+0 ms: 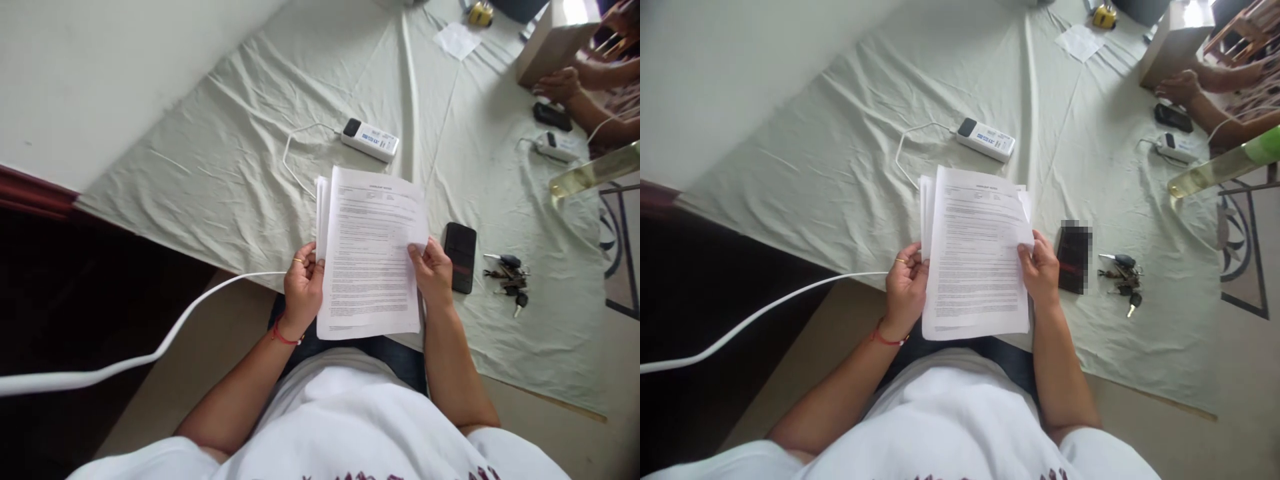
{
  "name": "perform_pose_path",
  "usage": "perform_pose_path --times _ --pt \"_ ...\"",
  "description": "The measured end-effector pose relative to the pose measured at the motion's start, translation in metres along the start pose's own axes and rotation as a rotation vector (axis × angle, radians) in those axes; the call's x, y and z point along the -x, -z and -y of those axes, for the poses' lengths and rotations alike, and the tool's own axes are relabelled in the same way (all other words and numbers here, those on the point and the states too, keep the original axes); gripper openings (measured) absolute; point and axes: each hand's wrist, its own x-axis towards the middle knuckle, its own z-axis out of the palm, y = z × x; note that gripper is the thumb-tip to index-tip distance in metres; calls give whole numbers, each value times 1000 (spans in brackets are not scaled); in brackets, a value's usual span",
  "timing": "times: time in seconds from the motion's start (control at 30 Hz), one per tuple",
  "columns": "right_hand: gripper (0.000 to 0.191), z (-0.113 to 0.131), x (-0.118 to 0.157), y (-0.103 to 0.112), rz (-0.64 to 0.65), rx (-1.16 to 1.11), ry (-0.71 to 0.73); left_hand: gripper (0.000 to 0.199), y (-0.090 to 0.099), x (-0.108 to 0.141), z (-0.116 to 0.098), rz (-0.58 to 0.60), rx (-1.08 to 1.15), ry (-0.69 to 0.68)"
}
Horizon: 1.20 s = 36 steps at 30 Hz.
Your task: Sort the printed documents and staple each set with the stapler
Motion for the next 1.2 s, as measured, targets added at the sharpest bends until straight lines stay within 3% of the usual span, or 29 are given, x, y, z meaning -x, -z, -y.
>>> perform_pose_path --times 0.13,0.3,0.37,0.47,0.6,0.7,0.83,0.93,1.0,1.2 --pt "41 3 1 -1 37 -192 -213 37 1 -1 0 -22 -19 -7" --pt "90 21 2 -4 33 -416 -329 47 3 -4 -11 78 92 39" --pt "85 32 4 -3 60 -499 -348 51 4 -4 -17 166 150 90" --pt "57 44 10 2 171 -589 -399 54 7 -3 -25 288 265 196" --pt "43 56 18 11 283 -634 -457 47 12 -3 -42 370 336 154" --pt "43 74 19 21 183 -618 -351 44 14 -10 -66 432 291 45" --pt "59 107 12 38 -16 -577 -14 37 12 -24 -108 457 190 -199" --pt "72 116 7 49 -66 -500 173 36 11 -32 -126 448 125 -347" --pt "72 110 4 53 -46 -392 202 40 12 -37 -123 480 78 -367" --pt "56 81 3 57 149 -103 247 57 19 -41 -84 618 -30 -217"
